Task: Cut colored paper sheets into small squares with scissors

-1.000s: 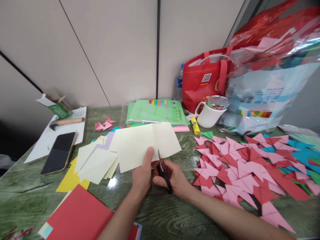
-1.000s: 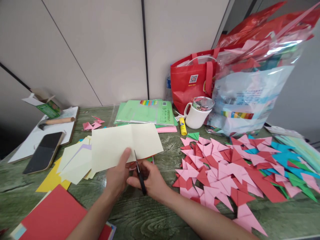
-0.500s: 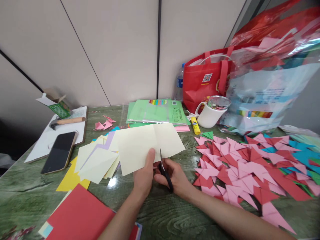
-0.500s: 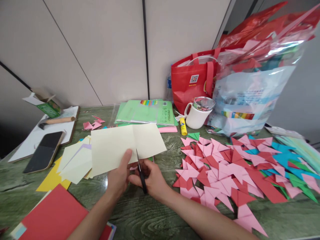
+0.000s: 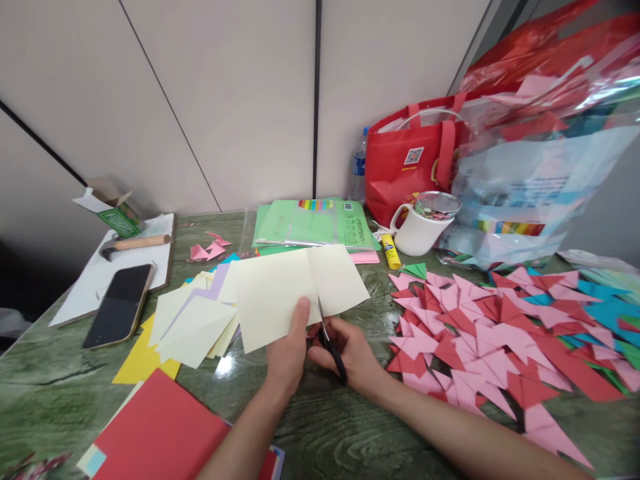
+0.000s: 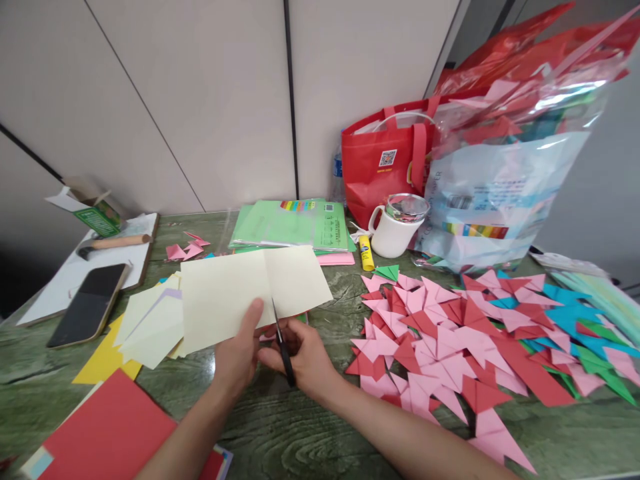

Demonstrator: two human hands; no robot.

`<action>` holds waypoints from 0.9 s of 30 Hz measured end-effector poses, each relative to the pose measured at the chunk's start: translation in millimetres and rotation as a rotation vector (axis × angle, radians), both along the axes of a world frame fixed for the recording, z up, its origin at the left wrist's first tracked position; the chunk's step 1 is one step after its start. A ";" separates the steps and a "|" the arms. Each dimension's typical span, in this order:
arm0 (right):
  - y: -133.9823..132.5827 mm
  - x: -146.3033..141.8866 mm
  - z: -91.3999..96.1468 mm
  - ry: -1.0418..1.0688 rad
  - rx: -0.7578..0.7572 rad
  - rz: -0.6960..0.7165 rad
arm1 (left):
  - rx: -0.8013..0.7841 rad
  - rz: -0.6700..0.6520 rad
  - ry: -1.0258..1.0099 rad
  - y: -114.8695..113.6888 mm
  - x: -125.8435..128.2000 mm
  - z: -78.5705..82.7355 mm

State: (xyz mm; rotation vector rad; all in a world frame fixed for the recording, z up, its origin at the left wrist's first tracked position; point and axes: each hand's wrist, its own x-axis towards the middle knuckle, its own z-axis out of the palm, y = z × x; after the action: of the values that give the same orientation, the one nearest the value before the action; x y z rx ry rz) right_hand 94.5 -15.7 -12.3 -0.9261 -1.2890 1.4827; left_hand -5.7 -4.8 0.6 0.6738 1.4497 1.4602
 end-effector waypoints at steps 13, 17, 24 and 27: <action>-0.4 -0.6 -4.5 -0.004 -0.051 -0.003 | 0.040 0.036 0.040 0.3 1.9 1.1; -0.4 -0.9 -4.5 0.007 -0.063 -0.006 | 0.040 0.042 0.046 0.0 2.3 1.7; -0.5 -2.6 -0.4 0.042 -0.090 -0.014 | 0.012 0.029 0.008 -0.8 1.7 1.8; -0.5 -2.7 0.6 0.032 -0.097 -0.024 | 0.016 0.051 -0.009 -0.9 2.5 1.9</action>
State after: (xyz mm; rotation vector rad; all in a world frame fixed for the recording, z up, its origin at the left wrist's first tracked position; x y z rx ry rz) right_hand 91.7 -16.2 -11.7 -0.9732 -1.1876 1.5467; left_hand -3.2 -5.7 2.5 0.6436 1.4593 1.5132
